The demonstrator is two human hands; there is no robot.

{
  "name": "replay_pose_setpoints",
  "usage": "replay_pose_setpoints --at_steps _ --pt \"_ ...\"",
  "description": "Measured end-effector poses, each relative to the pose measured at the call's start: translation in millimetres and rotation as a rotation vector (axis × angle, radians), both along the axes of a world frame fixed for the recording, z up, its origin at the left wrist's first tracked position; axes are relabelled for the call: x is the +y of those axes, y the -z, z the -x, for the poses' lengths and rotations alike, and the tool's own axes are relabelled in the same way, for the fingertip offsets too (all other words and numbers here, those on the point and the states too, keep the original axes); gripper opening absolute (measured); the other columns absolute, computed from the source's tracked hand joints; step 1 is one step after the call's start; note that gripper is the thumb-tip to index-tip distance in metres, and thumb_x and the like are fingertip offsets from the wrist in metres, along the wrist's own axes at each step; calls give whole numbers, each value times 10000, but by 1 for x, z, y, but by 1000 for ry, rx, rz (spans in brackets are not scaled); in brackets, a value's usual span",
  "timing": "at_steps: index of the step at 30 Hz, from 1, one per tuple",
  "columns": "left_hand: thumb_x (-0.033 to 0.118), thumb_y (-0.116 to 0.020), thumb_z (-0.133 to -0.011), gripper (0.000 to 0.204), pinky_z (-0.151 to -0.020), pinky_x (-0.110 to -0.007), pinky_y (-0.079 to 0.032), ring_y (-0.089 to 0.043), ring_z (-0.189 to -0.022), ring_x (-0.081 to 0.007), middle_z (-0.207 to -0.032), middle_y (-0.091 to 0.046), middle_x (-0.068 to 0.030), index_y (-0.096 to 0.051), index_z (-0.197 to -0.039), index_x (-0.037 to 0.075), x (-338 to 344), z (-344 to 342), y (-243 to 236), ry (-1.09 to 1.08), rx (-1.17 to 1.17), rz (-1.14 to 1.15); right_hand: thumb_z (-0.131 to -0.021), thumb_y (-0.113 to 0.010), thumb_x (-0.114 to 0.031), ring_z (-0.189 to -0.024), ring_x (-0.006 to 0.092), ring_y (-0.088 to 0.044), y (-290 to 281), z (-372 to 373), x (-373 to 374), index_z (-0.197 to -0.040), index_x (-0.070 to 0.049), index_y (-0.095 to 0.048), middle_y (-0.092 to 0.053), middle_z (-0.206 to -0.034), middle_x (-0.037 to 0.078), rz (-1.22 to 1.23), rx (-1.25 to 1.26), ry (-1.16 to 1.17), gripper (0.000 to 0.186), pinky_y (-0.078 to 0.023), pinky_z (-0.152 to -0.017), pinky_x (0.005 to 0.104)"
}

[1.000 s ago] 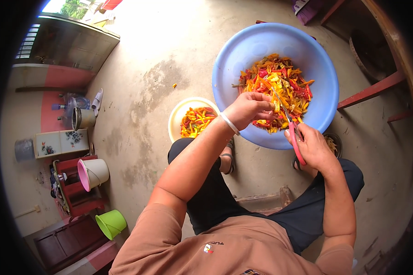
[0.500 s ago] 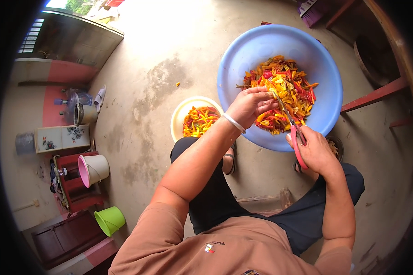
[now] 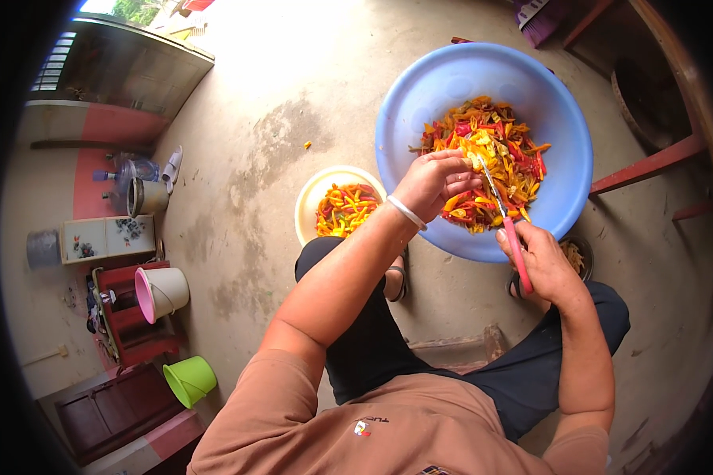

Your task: Cutting peppers with scissors into a bowl.

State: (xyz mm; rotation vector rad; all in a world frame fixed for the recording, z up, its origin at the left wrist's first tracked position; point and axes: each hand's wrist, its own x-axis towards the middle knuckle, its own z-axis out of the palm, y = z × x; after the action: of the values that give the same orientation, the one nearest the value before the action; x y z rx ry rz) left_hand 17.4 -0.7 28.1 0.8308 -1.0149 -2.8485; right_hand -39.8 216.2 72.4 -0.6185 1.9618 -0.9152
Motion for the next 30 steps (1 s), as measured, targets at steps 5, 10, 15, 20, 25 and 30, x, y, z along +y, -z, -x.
replay_pose_setpoints --at_steps 5,10,15,20,25,30 --pt "23 -592 -873 175 -774 -298 -579 -664 -822 -188 -938 -622 -111 -521 -1029 -12 0 0 1 160 -47 109 -877 -620 -300 -615 302 -543 -5 6 -5 -844 37 -536 -570 -694 203 -42 271 -27 348 -442 -617 392" --pt "46 -625 -871 196 -739 -282 -582 -673 -837 -208 -972 -628 -106 -532 -1041 19 4 2 -5 137 -69 102 -907 -547 -340 -739 428 -582 -2 6 -4 -879 8 -565 -601 -764 243 -83 267 -24 350 -455 -649 460" --pt "80 -693 -836 162 -737 -238 -560 -646 -816 -144 -937 -631 -60 -584 -948 35 12 3 3 155 -61 161 -886 -578 -336 -732 438 -578 0 6 -3 -877 11 -568 -596 -749 249 -94 327 -12 347 -451 -639 470" --pt "100 -671 -856 180 -754 -240 -547 -639 -827 -120 -920 -645 -57 -607 -985 -7 -2 0 -7 396 -17 425 -879 -593 -331 -723 437 -576 -5 13 -5 -873 18 -567 -596 -743 250 -107 314 -48 350 -449 -628 464" --pt "58 -650 -859 172 -806 -260 -550 -656 -895 -175 -945 -645 -75 -581 -1003 -5 -4 -1 -2 357 -14 273 -878 -609 -334 -680 416 -574 -4 12 -6 -872 27 -569 -595 -732 245 -92 251 -68 363 -445 -613 444" --pt "30 -646 -852 175 -848 -296 -562 -656 -902 -199 -969 -636 -90 -553 -998 4 -5 1 0 127 -18 -55 -877 -626 -290 -602 191 -466 -9 10 -5 -822 35 -519 -535 -666 136 -105 216 11 347 -420 -585 352"
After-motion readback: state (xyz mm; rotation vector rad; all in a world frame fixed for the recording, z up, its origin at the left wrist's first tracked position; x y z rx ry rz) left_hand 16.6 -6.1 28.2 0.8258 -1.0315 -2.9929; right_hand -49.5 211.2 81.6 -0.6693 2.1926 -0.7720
